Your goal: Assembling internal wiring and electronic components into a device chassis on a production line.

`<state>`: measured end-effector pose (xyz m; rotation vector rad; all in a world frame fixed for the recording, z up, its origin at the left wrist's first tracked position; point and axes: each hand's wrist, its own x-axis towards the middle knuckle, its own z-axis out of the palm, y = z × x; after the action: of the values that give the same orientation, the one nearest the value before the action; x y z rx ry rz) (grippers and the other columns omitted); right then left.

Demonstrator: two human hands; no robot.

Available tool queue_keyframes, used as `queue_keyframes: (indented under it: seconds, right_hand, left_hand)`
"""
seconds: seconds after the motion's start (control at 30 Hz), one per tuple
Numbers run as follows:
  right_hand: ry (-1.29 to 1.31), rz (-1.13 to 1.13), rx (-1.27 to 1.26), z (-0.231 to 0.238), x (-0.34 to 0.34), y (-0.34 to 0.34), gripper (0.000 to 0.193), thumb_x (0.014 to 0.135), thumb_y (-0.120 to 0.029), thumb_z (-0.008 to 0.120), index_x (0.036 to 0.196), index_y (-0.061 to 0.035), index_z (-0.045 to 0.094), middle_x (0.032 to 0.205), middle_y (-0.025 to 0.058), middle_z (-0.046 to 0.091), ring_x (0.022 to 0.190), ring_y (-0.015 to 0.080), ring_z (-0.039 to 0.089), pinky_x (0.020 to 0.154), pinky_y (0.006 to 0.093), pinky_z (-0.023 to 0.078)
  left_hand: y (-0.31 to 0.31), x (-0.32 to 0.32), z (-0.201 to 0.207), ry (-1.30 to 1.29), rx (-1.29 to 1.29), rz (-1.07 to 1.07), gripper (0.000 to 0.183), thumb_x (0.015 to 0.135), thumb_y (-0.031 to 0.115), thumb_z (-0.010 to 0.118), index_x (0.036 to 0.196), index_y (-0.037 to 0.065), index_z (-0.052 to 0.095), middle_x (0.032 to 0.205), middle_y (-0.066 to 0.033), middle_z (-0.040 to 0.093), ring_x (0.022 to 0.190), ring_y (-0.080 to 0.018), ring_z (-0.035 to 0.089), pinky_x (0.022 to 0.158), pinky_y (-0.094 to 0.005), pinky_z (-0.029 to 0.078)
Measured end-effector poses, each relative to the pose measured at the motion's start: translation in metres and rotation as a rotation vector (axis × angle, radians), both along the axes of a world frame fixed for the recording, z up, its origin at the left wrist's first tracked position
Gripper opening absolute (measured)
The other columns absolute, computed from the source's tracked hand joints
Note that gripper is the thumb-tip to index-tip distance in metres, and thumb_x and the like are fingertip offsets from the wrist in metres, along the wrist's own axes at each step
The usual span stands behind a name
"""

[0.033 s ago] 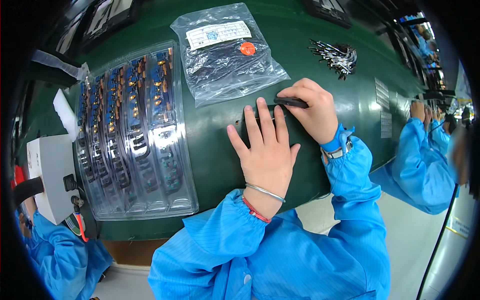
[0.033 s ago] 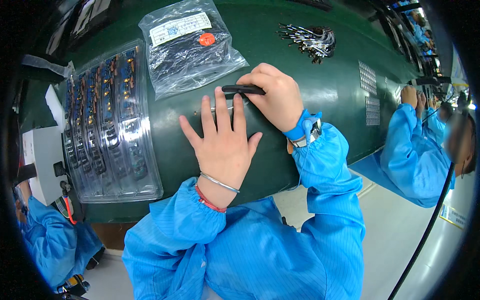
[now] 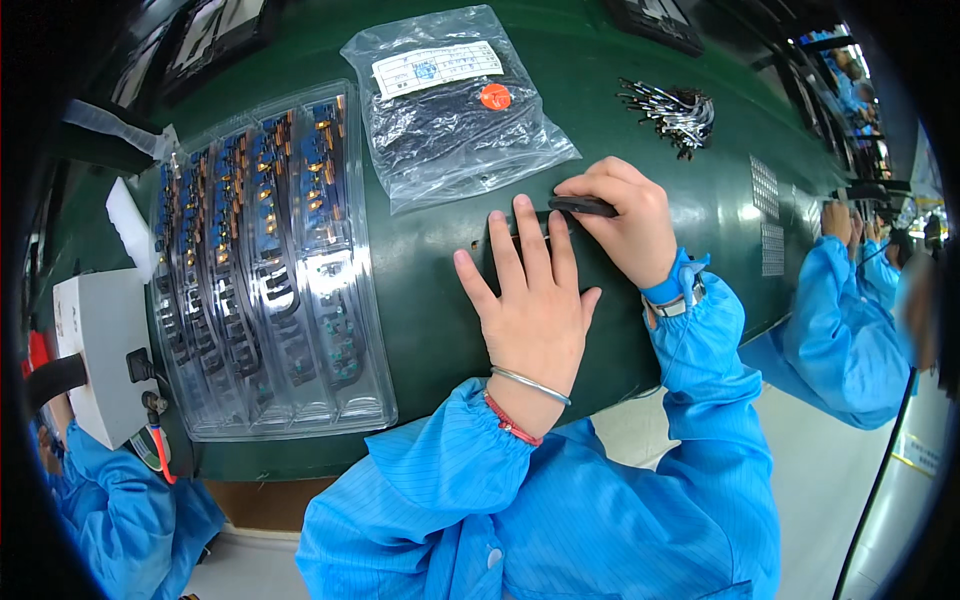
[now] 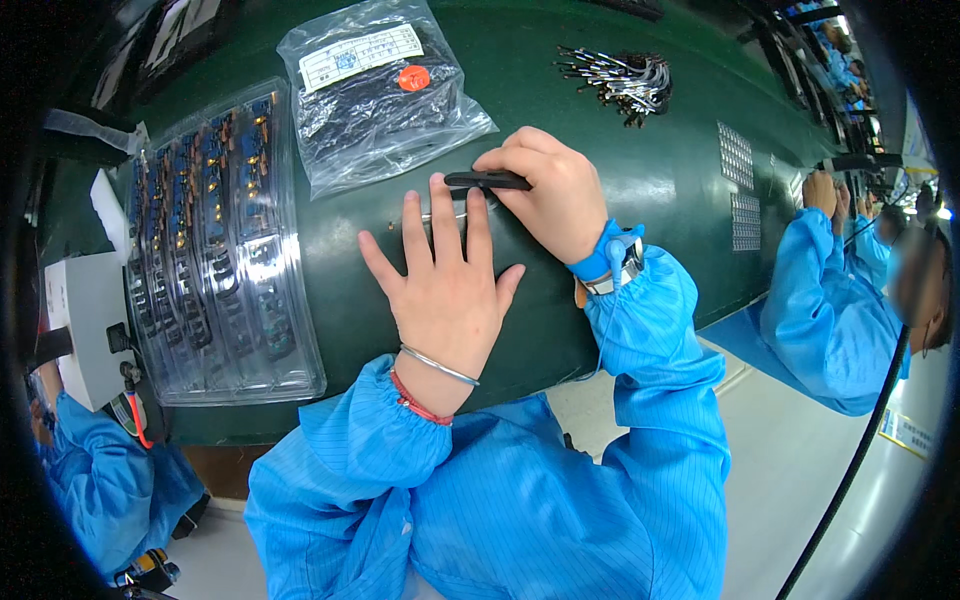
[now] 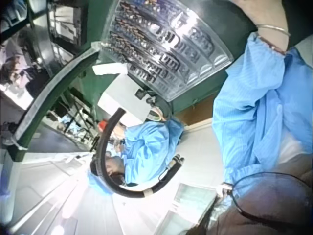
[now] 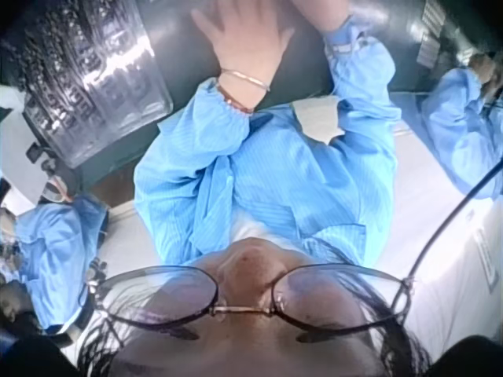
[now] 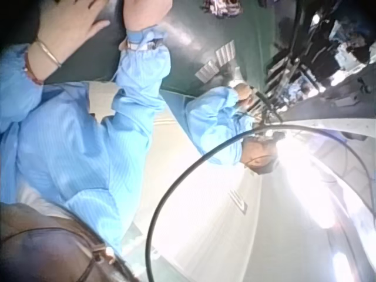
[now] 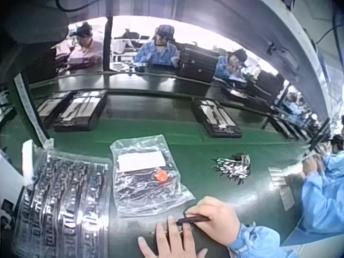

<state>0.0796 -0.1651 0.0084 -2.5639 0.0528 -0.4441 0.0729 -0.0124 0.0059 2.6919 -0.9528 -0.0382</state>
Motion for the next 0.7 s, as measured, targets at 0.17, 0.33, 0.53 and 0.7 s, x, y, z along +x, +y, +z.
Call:
queue_keyframes:
  seconds: [0.17, 0.33, 0.53, 0.7]
  right_hand:
    - [0.013, 0.05, -0.072, 0.006, -0.006, 0.002, 0.016, 0.069, -0.01, 0.07, 0.085, -0.0096, 0.069, 0.075, 0.0046, 0.057, 0.064, 0.0226, 0.059, 0.055, 0.0325, 0.048]
    - [0.043, 0.15, -0.292, 0.018, -0.006, 0.004, 0.02, 0.07, -0.001, 0.069, 0.09, -0.0034, 0.069, 0.073, 0.0075, 0.056, 0.062, 0.0196, 0.058, 0.052, 0.029, 0.044]
    - [0.063, 0.025, 0.051, 0.016, -0.001, -0.012, 0.022, 0.07, -0.008, 0.07, 0.092, -0.0109, 0.07, 0.078, 0.0045, 0.057, 0.071, 0.0228, 0.06, 0.06, 0.0304, 0.048]
    - [0.141, 0.043, 0.045, 0.008, 0.006, -0.009, 0.019, 0.069, -0.008, 0.069, 0.089, -0.0088, 0.068, 0.084, 0.0059, 0.058, 0.072, 0.0239, 0.061, 0.062, 0.0321, 0.049]
  left_hand:
    - [0.0, 0.001, 0.0, 0.015, 0.008, 0.005, 0.069, 0.075, 0.048, 0.062, 0.132, 0.012, 0.044, 0.143, -0.0155, 0.03, 0.131, -0.0345, 0.028, 0.102, -0.0619, 0.018]
    - [0.0, 0.001, -0.002, -0.062, -0.057, 0.013, 0.063, 0.073, 0.047, 0.064, 0.124, 0.012, 0.052, 0.139, -0.013, 0.035, 0.126, -0.0319, 0.034, 0.098, -0.066, 0.018]
    - [0.0, -0.001, -0.003, -0.057, -0.053, 0.001, 0.066, 0.075, 0.048, 0.062, 0.129, 0.012, 0.048, 0.139, -0.0135, 0.034, 0.127, -0.0328, 0.033, 0.098, -0.0659, 0.018]
    - [0.001, 0.0, -0.003, -0.056, -0.043, 0.011, 0.066, 0.076, 0.048, 0.061, 0.13, 0.012, 0.047, 0.139, -0.0135, 0.034, 0.126, -0.0326, 0.033, 0.098, -0.0661, 0.017]
